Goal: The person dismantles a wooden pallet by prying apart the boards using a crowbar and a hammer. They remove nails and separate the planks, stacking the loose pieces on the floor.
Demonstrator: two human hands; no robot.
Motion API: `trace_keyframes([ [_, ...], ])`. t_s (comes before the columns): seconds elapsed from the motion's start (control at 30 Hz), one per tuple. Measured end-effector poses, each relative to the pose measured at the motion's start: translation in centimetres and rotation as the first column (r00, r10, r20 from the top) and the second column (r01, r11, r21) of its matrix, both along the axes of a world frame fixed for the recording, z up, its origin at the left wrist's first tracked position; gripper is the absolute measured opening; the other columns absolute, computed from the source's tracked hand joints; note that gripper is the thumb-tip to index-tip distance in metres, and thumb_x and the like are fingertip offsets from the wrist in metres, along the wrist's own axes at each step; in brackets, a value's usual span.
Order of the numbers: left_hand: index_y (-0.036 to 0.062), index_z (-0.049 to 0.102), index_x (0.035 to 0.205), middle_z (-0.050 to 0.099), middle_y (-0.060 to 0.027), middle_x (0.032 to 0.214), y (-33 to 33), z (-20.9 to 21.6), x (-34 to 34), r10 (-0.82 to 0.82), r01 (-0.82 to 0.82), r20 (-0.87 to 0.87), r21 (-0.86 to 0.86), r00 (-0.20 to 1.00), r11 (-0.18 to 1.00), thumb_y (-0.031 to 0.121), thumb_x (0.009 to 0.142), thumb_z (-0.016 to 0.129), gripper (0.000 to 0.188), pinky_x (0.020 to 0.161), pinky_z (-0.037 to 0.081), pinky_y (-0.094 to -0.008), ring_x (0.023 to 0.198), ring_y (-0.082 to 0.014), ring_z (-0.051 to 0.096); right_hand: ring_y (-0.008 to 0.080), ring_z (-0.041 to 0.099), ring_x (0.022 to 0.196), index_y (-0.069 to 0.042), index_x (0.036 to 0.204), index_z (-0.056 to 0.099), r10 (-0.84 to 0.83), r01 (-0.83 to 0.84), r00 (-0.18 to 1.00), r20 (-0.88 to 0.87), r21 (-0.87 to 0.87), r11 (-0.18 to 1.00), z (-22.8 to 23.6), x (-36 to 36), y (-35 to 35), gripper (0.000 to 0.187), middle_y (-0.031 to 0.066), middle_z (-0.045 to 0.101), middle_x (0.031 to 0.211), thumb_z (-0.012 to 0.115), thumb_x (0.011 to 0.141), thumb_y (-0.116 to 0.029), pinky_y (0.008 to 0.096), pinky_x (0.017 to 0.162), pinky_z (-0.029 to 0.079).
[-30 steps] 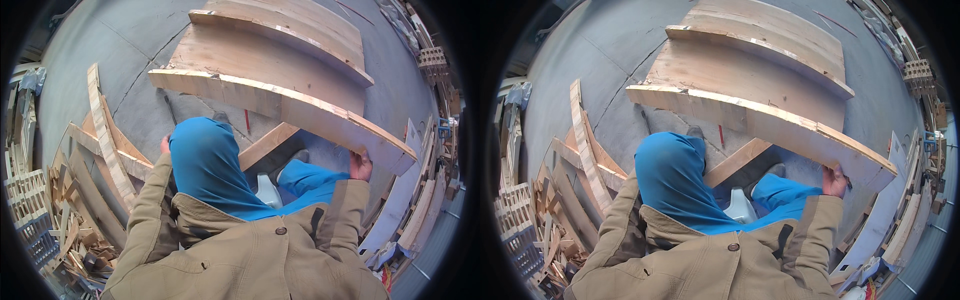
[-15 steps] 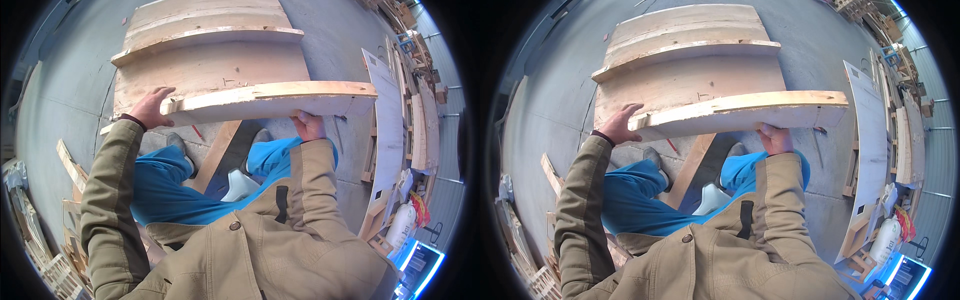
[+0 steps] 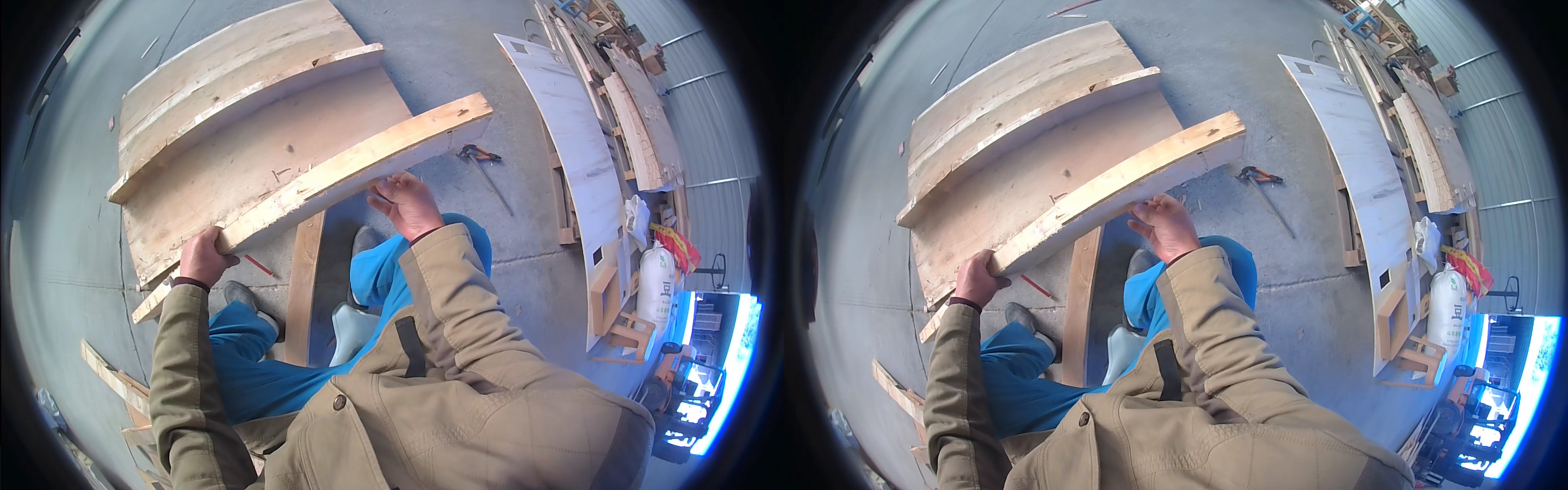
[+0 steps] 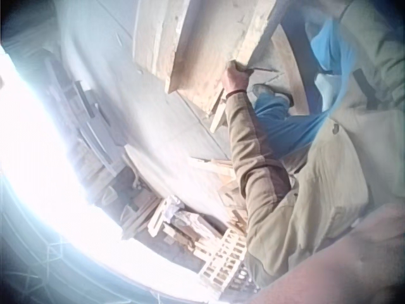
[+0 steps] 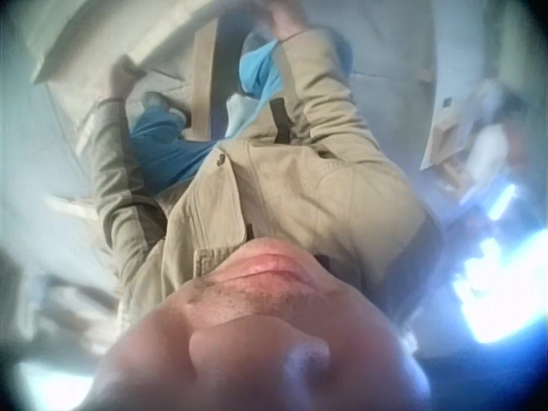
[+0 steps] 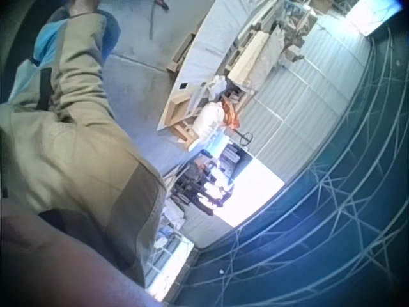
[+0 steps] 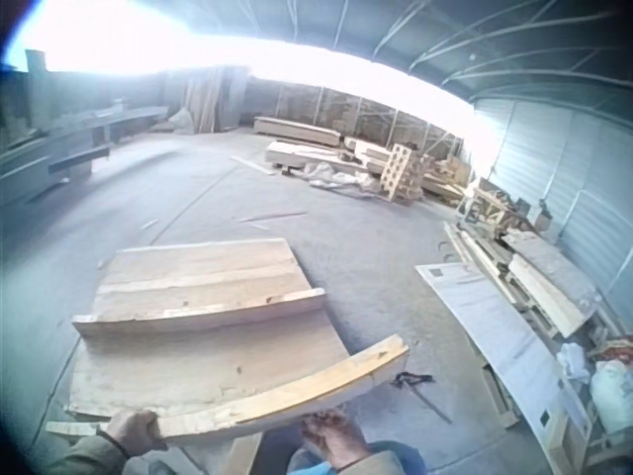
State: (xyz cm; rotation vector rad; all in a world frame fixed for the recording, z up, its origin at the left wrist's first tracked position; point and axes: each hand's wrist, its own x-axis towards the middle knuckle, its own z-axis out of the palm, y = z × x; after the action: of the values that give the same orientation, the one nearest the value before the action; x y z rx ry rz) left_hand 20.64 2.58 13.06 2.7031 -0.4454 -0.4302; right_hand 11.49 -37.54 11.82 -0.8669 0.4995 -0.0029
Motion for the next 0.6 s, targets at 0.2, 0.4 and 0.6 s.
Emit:
trace_keyframes([
  [0.2, 0.0045, 0.066, 0.096, 0.072, -0.0177, 0.091, -1.2, -2.0, 0.4, -0.07, 0.072, 0.051, -0.033, 0.996, 0.997, 0.018, 0.061, 0.092, 0.046, 0.078, 0.054, -0.0458, 0.09, -0.0388, 0.069, 0.0149, 0.065, 0.071, -0.001, 0.109, 0.066, 0.204, -0.346, 0.896, -0.394, -0.333, 0.877, 2.1, -1.0, 0.6, 0.023, 0.0053, 0.068, 0.084, 0.076, 0.091, -0.012, 0.0303, 0.062, 0.054],
  [0.4, 0.0072, 0.067, 0.1, 0.071, -0.0144, 0.097, -2.2, -4.9, 0.0, -0.058, 0.057, 0.034, 0.037, 0.998, 0.998, 0.02, 0.066, 0.089, 0.042, 0.08, 0.054, -0.0449, 0.093, -0.0369, 0.068, 0.0092, 0.063, 0.074, 0.006, 0.112, 0.066, 0.101, -0.082, 0.995, -0.019, -0.736, 0.672, 6.1, -1.4, -0.5, 0.029, 0.0054, 0.069, 0.082, 0.077, 0.09, -0.009, 0.0258, 0.066, 0.054],
  [0.6, 0.0077, 0.066, 0.097, 0.071, -0.0134, 0.095, -2.4, -8.5, -0.1, -0.106, 0.105, 0.006, 0.087, 0.994, 0.991, 0.02, 0.07, 0.085, 0.036, 0.079, 0.054, -0.0461, 0.093, -0.0362, 0.068, 0.0103, 0.065, 0.081, 0.006, 0.119, 0.065, -0.063, 0.109, 0.994, 0.092, -0.923, 0.37, 6.1, -1.4, -10.3, 0.034, 0.0077, 0.071, 0.092, 0.076, 0.089, -0.005, 0.026, 0.073, 0.056],
])
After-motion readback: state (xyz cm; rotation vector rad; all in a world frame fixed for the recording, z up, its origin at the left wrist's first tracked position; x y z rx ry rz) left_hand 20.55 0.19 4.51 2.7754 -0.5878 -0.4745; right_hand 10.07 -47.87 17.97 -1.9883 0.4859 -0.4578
